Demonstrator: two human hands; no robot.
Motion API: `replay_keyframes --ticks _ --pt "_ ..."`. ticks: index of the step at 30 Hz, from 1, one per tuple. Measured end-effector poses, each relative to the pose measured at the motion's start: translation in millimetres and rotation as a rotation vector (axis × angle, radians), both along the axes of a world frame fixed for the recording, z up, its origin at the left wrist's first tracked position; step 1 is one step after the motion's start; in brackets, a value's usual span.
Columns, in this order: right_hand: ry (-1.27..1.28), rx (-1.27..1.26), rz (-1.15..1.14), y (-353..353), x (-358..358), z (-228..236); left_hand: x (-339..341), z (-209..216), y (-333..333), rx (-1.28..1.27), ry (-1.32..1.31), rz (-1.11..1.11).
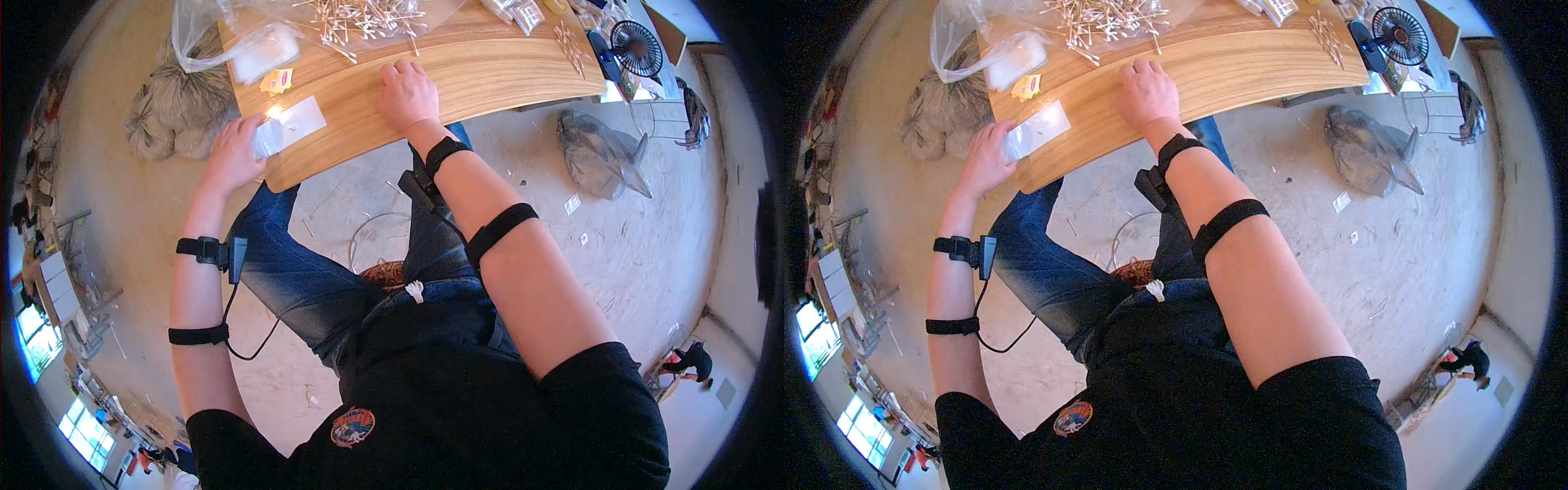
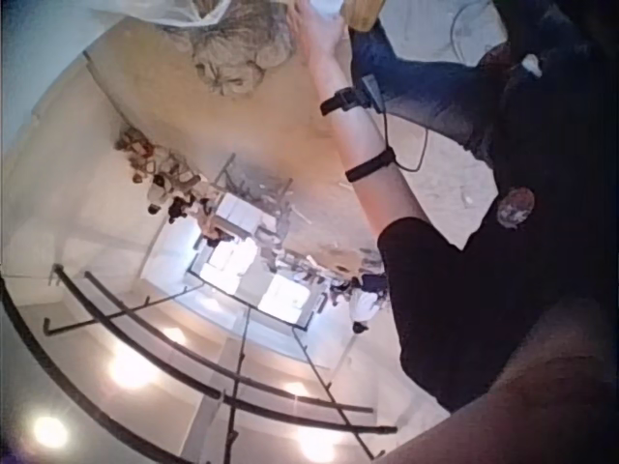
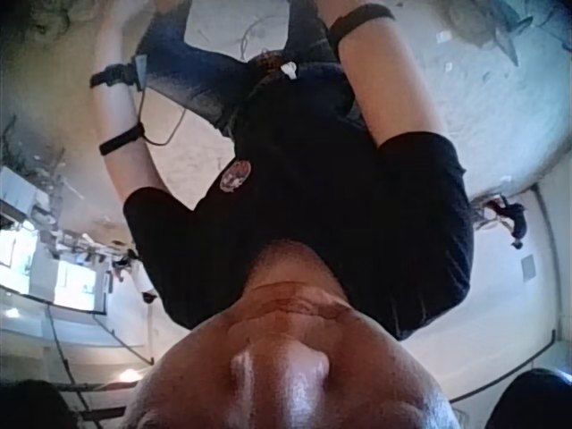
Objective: The recorder gathers wooden sticks into small bundles and places them into a small plastic bag.
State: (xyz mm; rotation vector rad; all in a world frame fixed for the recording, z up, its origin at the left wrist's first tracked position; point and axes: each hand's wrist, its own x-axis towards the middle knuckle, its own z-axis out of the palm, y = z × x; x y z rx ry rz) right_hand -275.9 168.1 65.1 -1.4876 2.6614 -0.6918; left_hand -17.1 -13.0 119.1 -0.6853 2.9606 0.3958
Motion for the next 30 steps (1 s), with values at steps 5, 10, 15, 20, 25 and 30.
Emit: replay_keyframes --ticks 5,10,15,20,25,30 --pt "-0.004 -0.012 0.003 1.6 -1.4 -3.0 -1.9 1.1 3.7 -0.001 0.023 -0.033" --pt "0.004 -0.021 0.002 -6.7 -3.5 -3.9 1.7 -1.3 0.2 0.051 0.088 0.026" --pt "0.021 -0.118 -0.027 -8.0 -5.3 -10.2 11.4 -7.8 10.4 -0.003 0.103 0.204" --pt "-0.002 -0.005 -0.005 -8.5 -6.1 -4.5 -17.4 -16.5 34.2 0.046 -0.084 0.562" --pt "-0.011 0.004 -0.016 -8.7 -6.4 -6.2 -42.2 -23.0 46.6 -0.068 -0.083 0.731" --pt "-0.013 -0.028 -0.004 -6.4 -5.8 -7.7 -34.2 -26.8 50.7 -0.056 -0.076 0.759"
